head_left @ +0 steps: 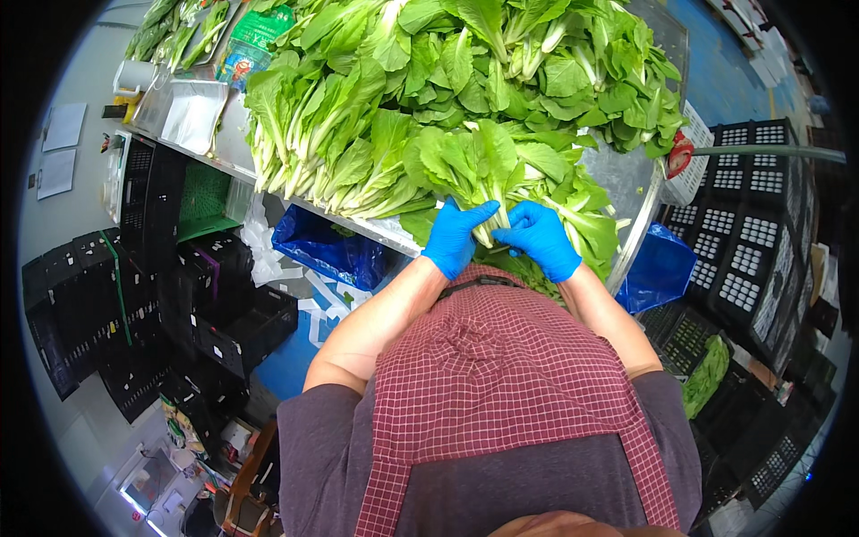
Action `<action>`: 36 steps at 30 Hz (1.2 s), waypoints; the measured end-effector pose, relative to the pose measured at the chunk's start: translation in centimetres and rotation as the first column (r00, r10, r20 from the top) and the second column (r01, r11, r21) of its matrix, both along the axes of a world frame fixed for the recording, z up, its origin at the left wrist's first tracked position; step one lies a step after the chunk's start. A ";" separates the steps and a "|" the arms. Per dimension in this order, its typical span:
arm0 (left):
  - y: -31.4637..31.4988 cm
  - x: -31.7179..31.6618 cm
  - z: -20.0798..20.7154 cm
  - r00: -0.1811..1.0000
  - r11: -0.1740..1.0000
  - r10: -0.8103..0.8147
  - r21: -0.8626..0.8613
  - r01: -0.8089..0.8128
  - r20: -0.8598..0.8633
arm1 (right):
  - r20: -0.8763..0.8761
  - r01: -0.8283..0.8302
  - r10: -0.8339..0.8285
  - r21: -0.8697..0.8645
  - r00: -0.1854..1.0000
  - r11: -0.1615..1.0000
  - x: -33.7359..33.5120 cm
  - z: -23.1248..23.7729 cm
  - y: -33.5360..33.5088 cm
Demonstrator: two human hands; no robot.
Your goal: The person sorts leafy green vegetables on a stainless steel table, picking up bunches, separating leaves, and arranging them into neat piles. The person wears blue gloves and a red checkered apron while working continuously.
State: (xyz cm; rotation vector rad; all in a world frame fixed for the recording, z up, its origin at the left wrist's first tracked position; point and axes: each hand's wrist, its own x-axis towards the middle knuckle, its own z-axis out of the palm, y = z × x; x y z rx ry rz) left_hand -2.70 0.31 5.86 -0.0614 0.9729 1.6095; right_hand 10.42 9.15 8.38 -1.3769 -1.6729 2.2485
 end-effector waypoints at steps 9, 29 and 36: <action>-0.2 -0.1 -1.2 1.000 0.999 0.009 -0.051 -0.009 -0.005 | -0.160 0.195 -0.195 -0.017 0.968 0.981 0.2 -1.2 -2.0; -1.2 -3.1 -1.4 0.977 0.978 0.207 -0.049 -0.204 0.059 | 0.600 -0.584 0.121 0.681 0.791 0.442 0.5 -9.6 9.6; -1.2 -3.2 -1.5 0.971 0.973 0.227 -0.053 -0.223 0.081 | 0.515 -0.533 0.217 0.613 0.829 0.583 0.5 -4.9 9.7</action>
